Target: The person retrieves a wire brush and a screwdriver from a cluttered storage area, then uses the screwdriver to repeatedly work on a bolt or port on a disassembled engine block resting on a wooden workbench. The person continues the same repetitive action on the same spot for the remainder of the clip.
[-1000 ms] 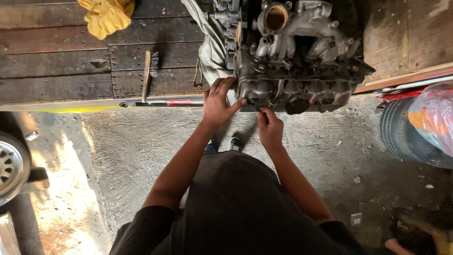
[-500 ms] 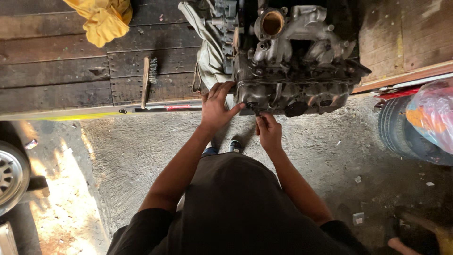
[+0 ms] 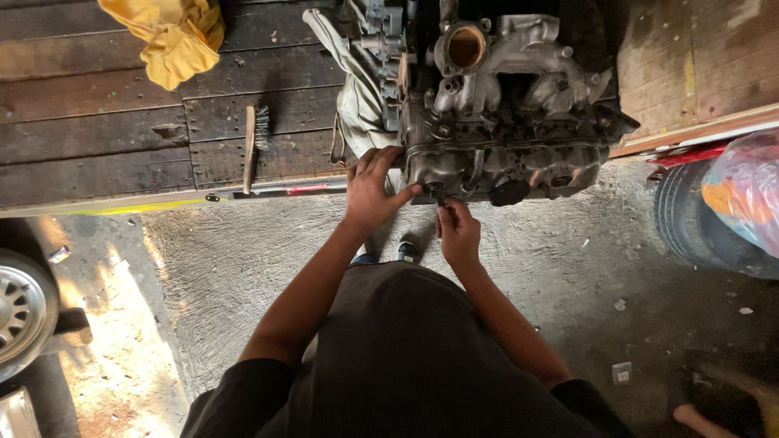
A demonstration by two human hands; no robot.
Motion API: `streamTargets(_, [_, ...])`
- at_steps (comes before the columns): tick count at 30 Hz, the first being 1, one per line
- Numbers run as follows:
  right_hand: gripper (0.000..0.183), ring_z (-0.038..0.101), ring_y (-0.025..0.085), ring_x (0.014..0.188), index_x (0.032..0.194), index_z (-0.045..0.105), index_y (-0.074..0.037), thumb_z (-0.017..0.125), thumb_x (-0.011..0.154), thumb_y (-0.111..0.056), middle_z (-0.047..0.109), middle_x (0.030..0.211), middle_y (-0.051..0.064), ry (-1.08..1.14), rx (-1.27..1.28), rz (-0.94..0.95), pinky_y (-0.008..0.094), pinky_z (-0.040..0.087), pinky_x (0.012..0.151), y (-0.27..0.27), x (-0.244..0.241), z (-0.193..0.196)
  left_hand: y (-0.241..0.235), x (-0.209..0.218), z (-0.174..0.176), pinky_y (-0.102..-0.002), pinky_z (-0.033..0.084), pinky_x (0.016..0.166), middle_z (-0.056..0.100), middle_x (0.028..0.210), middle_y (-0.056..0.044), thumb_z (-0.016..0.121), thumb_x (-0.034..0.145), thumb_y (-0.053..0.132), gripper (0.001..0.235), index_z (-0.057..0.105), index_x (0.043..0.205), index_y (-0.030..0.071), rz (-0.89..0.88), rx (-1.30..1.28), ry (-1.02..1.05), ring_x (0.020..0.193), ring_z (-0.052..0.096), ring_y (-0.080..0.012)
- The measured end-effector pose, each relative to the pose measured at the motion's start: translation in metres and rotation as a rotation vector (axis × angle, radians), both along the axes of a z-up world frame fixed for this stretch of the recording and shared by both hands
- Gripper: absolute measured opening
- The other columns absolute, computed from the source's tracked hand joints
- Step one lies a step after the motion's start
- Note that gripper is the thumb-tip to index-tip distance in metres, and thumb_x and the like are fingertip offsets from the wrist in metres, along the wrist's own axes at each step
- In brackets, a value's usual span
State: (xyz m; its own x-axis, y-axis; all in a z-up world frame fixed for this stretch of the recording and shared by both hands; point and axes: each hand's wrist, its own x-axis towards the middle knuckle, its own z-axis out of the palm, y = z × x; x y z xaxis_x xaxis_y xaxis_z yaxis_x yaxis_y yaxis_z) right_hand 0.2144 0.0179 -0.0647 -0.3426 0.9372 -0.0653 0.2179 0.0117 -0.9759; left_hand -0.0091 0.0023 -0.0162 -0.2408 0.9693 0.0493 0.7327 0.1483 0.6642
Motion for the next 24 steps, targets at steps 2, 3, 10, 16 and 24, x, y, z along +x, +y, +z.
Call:
streamTargets(2, [0.013,0.053,0.007,0.055,0.115,0.062,-0.001,0.057,0.106,-0.009,0.061,0.070,0.001,0.084,-0.100,0.015,0.026,0.043,0.050,0.001,-0.001,0.002,0.002,-0.001,0.001,-0.060,0.026,0.118,0.057,0.148,-0.009,0.074,0.083,0.065,0.085,0.048,0.148,0.017,-0.002,-0.021,0.011,0.147,0.039,-0.0358])
streamTargets(3, [0.013,0.053,0.007,0.055,0.115,0.061,-0.002,0.056,0.106,-0.009,0.061,0.069,0.001,0.160,-0.175,0.010,0.026,0.043,0.050,0.001,-0.001,0.001,0.001,-0.001,0.001,-0.060,0.026,0.119,0.058,0.148,-0.009,0.073,0.084,0.065,0.085,0.048,0.149,0.016,-0.002,-0.014,0.003,0.147,0.039,-0.0366])
streamTargets(10, [0.013,0.055,0.007,0.056,0.113,0.067,-0.002,0.065,0.102,-0.008,0.062,0.066,0.004,-0.095,0.135,-0.017,0.028,0.043,0.051,0.005,0.002,0.004,0.000,0.001,0.003,-0.061,0.026,0.120,0.060,0.146,-0.008,0.075,0.082,0.065,0.084,0.051,0.147,0.016,0.023,0.011,-0.023,0.147,0.040,-0.0366])
streamTargets(16, [0.018,0.070,0.019,0.071,0.117,0.071,-0.006,0.069,0.101,-0.016,0.075,0.091,0.012,-0.391,0.566,0.122,0.031,0.052,0.057,0.024,0.023,0.042,-0.002,0.004,0.004,-0.063,0.027,0.119,0.062,0.144,-0.007,0.075,0.083,0.063,0.081,0.053,0.146,0.018,0.044,0.022,-0.042,0.146,0.044,-0.0347])
streamTargets(24, [0.022,0.068,0.017,0.056,0.108,0.076,-0.024,0.055,0.107,-0.018,0.076,0.078,0.006,-1.266,0.489,0.618,0.036,0.056,0.051,0.072,0.004,0.161,-0.004,0.005,0.001,-0.065,0.029,0.116,0.060,0.145,-0.008,0.074,0.084,0.061,0.078,0.053,0.145,0.018,0.061,0.103,-0.042,0.145,0.045,-0.0335])
